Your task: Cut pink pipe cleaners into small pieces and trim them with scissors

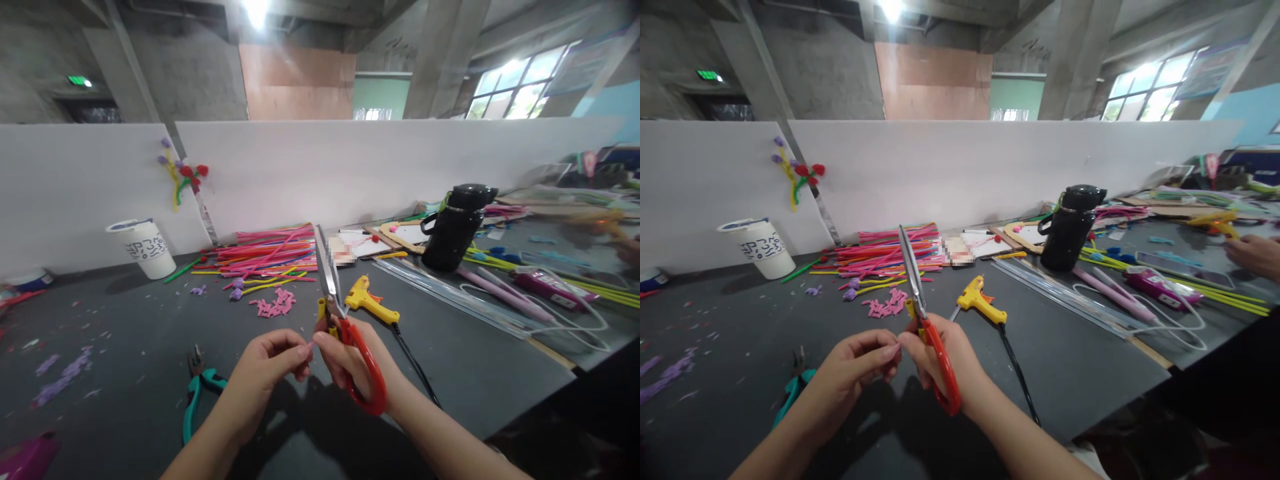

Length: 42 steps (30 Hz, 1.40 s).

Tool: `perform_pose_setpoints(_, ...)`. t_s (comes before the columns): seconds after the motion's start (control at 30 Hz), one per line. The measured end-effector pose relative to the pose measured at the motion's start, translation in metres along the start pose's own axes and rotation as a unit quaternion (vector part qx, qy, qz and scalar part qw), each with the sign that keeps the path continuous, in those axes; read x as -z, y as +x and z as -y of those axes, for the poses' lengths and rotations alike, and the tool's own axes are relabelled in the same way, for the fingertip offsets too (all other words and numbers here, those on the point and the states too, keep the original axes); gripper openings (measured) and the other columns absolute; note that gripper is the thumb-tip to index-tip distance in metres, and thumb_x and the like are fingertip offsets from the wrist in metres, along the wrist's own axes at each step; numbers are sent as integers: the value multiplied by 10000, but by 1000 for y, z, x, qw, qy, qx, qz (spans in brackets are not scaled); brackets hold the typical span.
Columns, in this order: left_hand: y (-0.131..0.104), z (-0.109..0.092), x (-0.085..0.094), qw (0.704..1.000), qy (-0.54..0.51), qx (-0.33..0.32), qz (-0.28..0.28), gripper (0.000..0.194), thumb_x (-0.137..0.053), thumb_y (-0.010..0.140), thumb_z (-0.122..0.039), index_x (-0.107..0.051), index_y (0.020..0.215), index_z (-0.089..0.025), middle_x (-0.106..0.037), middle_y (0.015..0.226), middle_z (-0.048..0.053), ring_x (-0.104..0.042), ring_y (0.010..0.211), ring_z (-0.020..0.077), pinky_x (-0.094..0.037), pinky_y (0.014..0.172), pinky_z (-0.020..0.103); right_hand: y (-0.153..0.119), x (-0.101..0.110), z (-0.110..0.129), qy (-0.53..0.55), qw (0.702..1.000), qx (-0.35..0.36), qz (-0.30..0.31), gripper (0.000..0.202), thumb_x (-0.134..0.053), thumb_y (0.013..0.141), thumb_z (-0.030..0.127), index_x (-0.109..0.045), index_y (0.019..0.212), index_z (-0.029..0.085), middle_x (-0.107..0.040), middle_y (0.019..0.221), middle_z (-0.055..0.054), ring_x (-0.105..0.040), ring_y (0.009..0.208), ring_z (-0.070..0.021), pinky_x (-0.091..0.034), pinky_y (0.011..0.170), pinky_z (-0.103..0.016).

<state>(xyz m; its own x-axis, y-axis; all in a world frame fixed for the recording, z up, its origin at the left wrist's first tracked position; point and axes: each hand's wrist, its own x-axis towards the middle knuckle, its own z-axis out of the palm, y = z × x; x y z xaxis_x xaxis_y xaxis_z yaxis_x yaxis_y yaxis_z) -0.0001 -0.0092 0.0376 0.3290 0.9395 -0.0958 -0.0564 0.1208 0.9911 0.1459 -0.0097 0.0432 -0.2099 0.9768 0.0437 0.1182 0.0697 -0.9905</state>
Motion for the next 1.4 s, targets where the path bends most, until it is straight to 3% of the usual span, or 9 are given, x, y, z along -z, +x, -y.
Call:
perform_pose_setpoints(0.17, 0, -4, -1, 974, 189, -115, -59, 127, -546, 697, -270, -553, 628, -163, -488, 612, -17, -453, 591, 112, -364, 566, 222, 4, 8, -6, 7, 999, 27, -44, 316, -433, 754, 392, -346, 511, 212, -333, 308, 83, -369, 314, -75, -324, 375, -190)
perform_pose_setpoints(0.33, 3, -1, 5, 904, 372, -191, -91, 140, -466, 750, -251, -526, 645, -182, -507, 671, 2, -483, 645, 133, -371, 619, 238, 2, 10, -2, -25, 998, -7, -57, 335, -446, 735, 397, -328, 480, 216, -320, 285, 86, -333, 274, -71, -279, 334, -191)
perform_pose_setpoints(0.47, 11, 5, 23, 830, 518, -176, -111, 160, -414, 773, -249, -519, 668, -188, -512, 716, 18, -486, 680, 150, -355, 631, 253, 0, 12, -1, -37, 996, -24, -71, 259, -485, 706, 376, -369, 547, 207, -327, 299, 102, -327, 267, -68, -262, 323, -183)
perform_pose_setpoints(0.6, 22, 17, 41, 794, 589, -99, -111, 159, -430, 756, -217, -530, 638, -178, -516, 715, 22, -492, 671, 147, -340, 605, 244, -1, 14, -2, -34, 997, -30, -69, 233, -484, 709, 352, -376, 567, 202, -333, 313, 103, -325, 278, -63, -270, 335, -177)
perform_pose_setpoints(0.8, 29, 25, 47, 789, 601, -78, -106, 189, -419, 759, -200, -564, 641, -172, -528, 728, 26, -503, 662, 137, -342, 606, 237, 0, 13, -6, -41, 997, -22, -58, 219, -488, 708, 348, -387, 582, 200, -326, 342, 103, -332, 274, -59, -277, 320, -173)
perform_pose_setpoints(1.0, 28, 17, 49, 795, 594, -58, -110, 216, -394, 755, -201, -600, 691, -182, -554, 758, 36, -523, 711, 159, -365, 642, 251, 3, 13, -15, -50, 997, -11, -58, 220, -524, 682, 357, -396, 603, 197, -344, 428, 96, -361, 283, -51, -266, 290, -159)
perform_pose_setpoints(1.2, 29, 10, 55, 797, 586, -45, -140, 252, -345, 764, -181, -589, 820, -152, -571, 861, 77, -521, 834, 183, -361, 740, 273, 6, 14, -15, -47, 996, -14, -72, 212, -488, 709, 348, -384, 601, 198, -320, 364, 108, -331, 266, -50, -257, 290, -155)
perform_pose_setpoints(1.4, 32, 6, 62, 805, 580, -43, -114, 187, -429, 705, -170, -606, 763, -181, -563, 776, 42, -530, 696, 156, -363, 642, 243, 11, 16, -20, -33, 997, -1, -69, 234, -505, 696, 373, -380, 606, 196, -312, 356, 110, -329, 264, -51, -256, 286, -156)
